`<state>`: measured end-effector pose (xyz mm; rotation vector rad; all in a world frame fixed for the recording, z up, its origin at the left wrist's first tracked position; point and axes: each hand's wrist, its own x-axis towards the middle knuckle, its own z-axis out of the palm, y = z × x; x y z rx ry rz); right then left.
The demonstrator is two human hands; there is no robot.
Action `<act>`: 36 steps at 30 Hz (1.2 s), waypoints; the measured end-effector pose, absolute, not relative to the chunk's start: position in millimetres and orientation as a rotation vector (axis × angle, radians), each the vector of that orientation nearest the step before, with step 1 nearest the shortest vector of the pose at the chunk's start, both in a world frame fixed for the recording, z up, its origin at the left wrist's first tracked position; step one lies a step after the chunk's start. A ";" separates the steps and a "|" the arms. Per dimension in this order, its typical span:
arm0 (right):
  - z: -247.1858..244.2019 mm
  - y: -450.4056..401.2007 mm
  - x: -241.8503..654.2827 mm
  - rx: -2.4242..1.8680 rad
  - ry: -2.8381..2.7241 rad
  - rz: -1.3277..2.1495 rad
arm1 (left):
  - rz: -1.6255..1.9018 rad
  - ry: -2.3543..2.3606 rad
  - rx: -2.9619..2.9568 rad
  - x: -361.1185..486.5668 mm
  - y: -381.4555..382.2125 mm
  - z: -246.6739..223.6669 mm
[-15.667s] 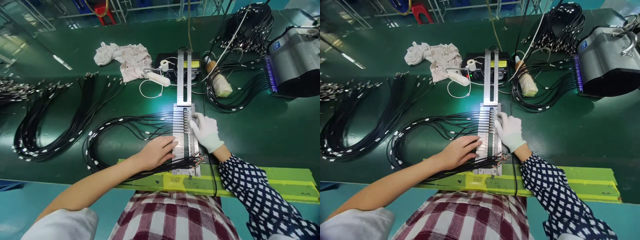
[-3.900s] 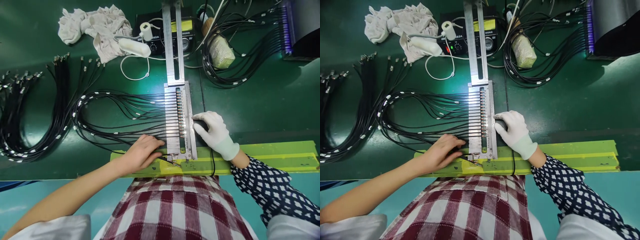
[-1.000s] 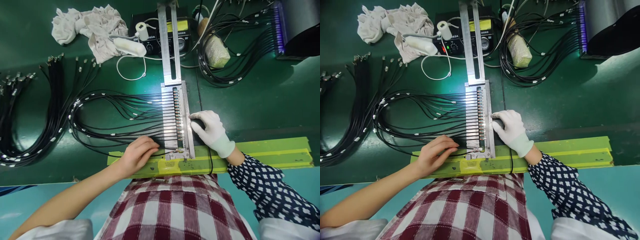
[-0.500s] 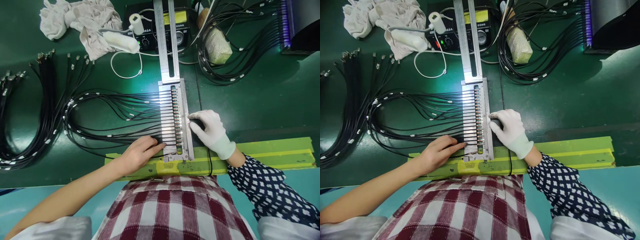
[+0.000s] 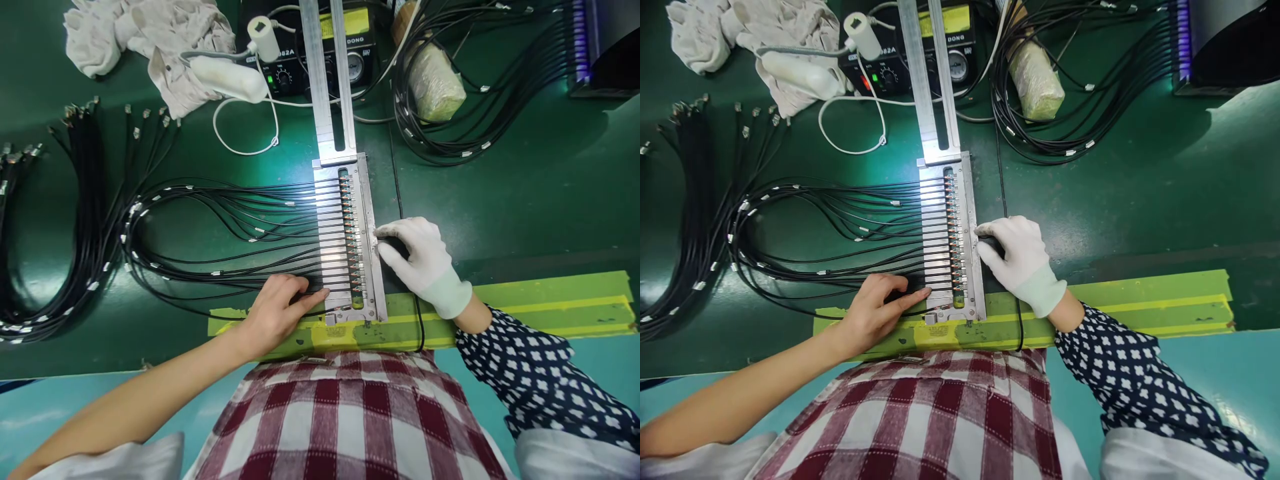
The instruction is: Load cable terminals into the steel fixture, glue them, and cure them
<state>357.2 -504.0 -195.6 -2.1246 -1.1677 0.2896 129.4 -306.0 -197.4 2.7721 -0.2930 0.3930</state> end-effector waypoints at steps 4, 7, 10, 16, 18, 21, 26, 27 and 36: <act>-196.3 -503.4 357.4 -2.140 -1.176 0.256 | 0.384 -0.279 2.864 125.9 -308.6 -192.4; -196.3 -507.0 355.5 -2.095 -1.206 0.246 | 0.294 -0.263 2.777 122.3 -311.7 -186.4; -196.7 -512.1 352.5 -2.054 -1.237 0.247 | 0.193 -0.219 2.694 113.8 -317.0 -186.0; -197.4 -512.8 350.2 -2.092 -1.220 0.236 | 0.288 -0.186 2.503 110.5 -318.9 -190.7; -197.3 -512.1 350.4 -2.094 -1.215 0.243 | 0.289 -0.244 2.507 116.5 -317.7 -188.5; -197.2 -512.2 350.3 -2.100 -1.208 0.240 | 0.240 -0.295 2.507 126.5 -316.7 -185.3; -197.4 -512.9 350.3 -2.100 -1.204 0.249 | 0.188 -0.289 2.522 135.0 -316.6 -185.6; -197.5 -512.9 350.4 -2.102 -1.204 0.252 | 0.185 -0.288 2.539 135.3 -316.7 -185.6; -196.1 -512.2 350.9 -2.105 -1.190 0.265 | 0.133 -0.254 2.571 135.8 -319.7 -182.5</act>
